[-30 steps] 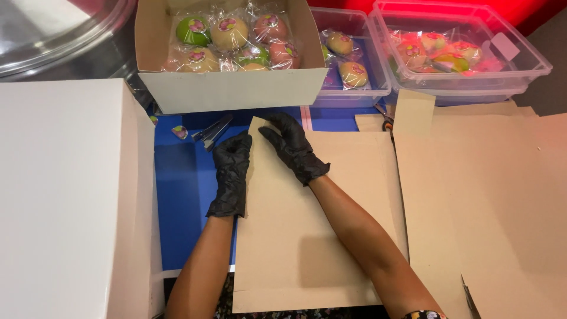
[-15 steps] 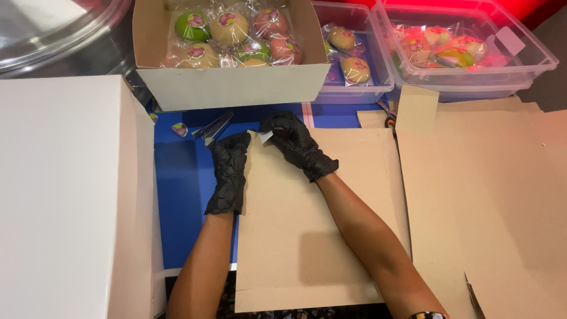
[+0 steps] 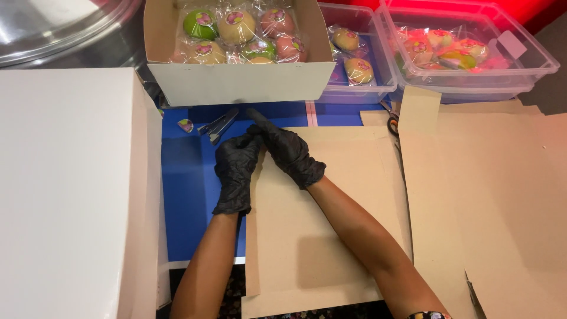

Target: Assembling cardboard boxes by folding and stapling, then filling them with individually wrapped pastries.

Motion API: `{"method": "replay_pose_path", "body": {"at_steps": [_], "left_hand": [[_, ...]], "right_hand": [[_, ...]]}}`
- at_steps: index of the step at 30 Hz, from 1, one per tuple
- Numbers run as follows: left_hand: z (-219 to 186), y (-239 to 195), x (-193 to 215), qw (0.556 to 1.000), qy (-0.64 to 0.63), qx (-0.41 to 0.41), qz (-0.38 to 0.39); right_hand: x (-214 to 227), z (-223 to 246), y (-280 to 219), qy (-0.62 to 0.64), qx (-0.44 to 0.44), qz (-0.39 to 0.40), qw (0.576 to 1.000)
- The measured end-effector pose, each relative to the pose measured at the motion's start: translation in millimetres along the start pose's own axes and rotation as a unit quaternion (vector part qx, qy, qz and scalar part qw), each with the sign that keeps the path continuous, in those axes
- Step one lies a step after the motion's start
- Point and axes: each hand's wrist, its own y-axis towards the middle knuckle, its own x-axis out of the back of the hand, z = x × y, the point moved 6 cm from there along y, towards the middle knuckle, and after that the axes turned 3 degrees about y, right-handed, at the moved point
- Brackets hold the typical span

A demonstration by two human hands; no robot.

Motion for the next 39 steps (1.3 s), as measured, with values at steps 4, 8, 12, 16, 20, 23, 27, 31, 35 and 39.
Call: {"method": "replay_pose_path", "body": {"at_steps": [4,8,12,16,20,23,27,31,35,39], "left_hand": [[35,28,-11,0.995,0.093,-0.027,-0.011],[-18,-6,10,0.994,0.086,-0.062,-0.025],[-3,10,-3,0.997,0.025,-0.067,-0.025],[0,17,8,0.997,-0.006,-0.051,-0.062],[-18,17,30,0.978,0.038,-0.164,-0.126],[-12,25,34,0.97,0.087,-0.176,-0.144],[-10,29,55,0.967,0.086,-0.169,-0.168],[-53,1,59,0.972,0.051,-0.173,-0.148],[-16,20,56,0.981,-0.067,-0.116,-0.14],[3,27,52,0.983,-0.067,-0.076,-0.156]], "right_hand": [[24,-25,3,0.012,-0.064,0.056,0.996],[73,-82,-4,-0.018,-0.197,0.111,0.974],[76,-93,-13,-0.119,-0.17,0.112,0.972],[62,-54,-17,-0.187,0.091,0.072,0.975],[46,-66,-13,-0.22,0.105,0.081,0.966],[43,-62,2,-0.239,0.091,0.154,0.954],[89,-93,4,-0.203,-0.008,0.142,0.969],[115,-106,-16,-0.215,-0.056,0.031,0.974],[112,-103,-24,-0.258,0.073,0.003,0.963],[113,-103,-20,-0.242,0.034,0.02,0.97]]}}
